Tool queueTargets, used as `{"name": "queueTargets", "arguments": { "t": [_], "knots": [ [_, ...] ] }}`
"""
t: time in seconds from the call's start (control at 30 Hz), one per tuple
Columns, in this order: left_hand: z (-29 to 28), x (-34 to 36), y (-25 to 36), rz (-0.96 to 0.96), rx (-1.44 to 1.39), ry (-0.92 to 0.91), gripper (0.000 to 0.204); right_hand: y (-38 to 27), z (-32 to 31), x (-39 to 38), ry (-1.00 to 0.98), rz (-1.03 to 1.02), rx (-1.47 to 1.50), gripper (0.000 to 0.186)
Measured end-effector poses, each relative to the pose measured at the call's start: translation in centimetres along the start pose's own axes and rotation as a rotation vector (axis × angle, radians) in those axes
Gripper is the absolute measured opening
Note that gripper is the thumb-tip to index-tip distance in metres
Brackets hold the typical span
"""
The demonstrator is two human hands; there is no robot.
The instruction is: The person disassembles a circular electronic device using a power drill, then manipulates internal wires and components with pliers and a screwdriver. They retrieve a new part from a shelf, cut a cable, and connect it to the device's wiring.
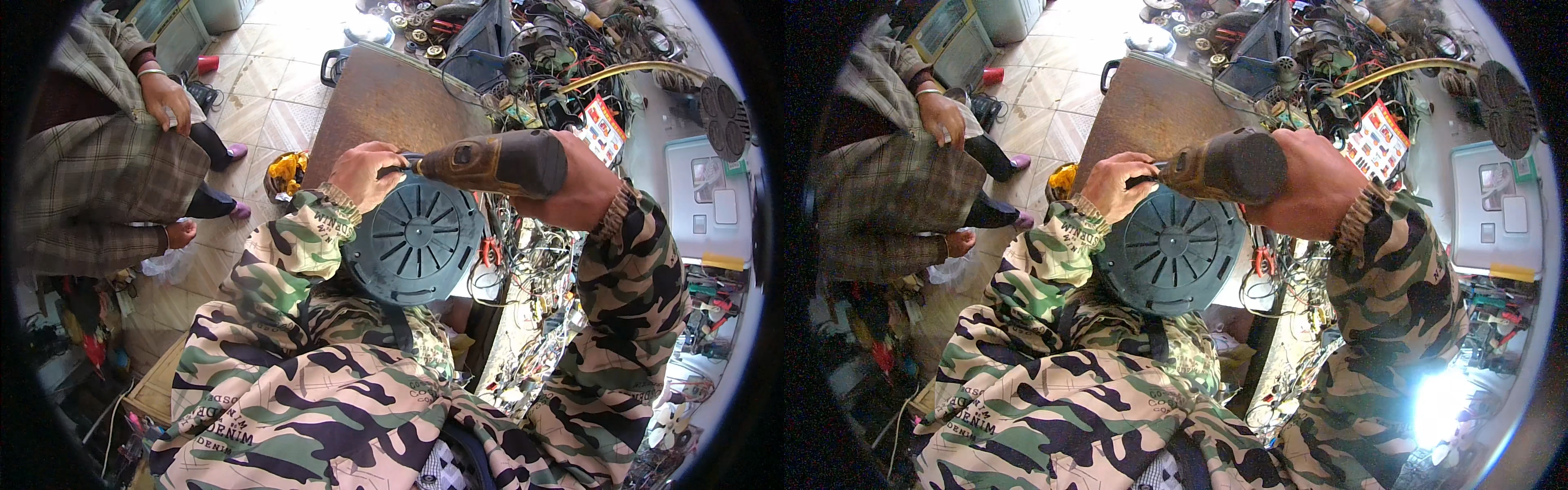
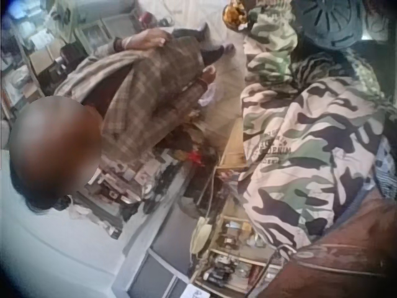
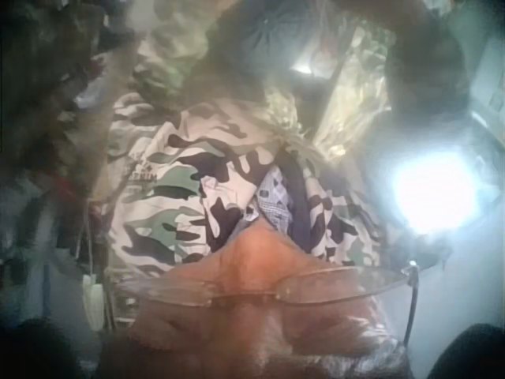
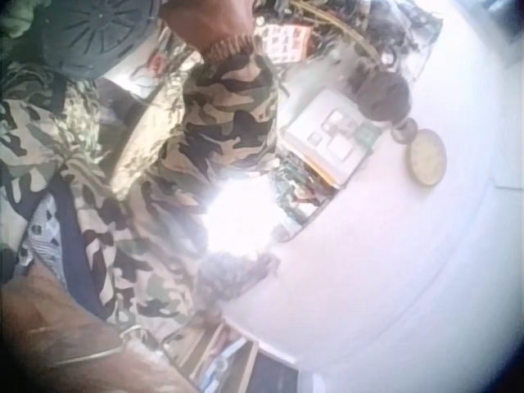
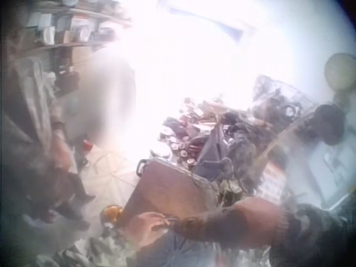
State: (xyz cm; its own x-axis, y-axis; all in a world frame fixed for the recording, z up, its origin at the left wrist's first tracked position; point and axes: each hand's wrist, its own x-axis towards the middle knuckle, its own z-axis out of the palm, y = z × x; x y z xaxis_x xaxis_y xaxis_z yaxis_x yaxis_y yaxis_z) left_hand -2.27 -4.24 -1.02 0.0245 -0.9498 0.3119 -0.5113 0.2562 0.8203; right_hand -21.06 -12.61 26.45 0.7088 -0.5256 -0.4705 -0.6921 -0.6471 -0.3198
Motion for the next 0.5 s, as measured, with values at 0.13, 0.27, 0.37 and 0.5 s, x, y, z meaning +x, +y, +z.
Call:
{"name": "queueTargets", "arguments": {
  "t": [0.13,0.27,0.37,0.5],
  "knots": [
    [0.8,0.4,0.0,-0.031,0.012,-0.009,0.017,1.6,1.4,-1.4,0.137,-0.085,0.146,0.037],
    [1.9,1.6,0.3,0.019,0.068,-0.002,0.013,2.8,1.8,-3.7,0.057,0.037,0.229,0.054],
    [3.1,0.6,-0.1,0.116,0.087,0.017,0.013,1.8,4.3,-7.2,0.254,-0.014,0.381,0.036],
    [3.5,1.2,-0.7,0.236,0.105,0.041,0.014,1.0,7.7,-10.8,0.174,0.188,0.710,0.033]
  ]
}}
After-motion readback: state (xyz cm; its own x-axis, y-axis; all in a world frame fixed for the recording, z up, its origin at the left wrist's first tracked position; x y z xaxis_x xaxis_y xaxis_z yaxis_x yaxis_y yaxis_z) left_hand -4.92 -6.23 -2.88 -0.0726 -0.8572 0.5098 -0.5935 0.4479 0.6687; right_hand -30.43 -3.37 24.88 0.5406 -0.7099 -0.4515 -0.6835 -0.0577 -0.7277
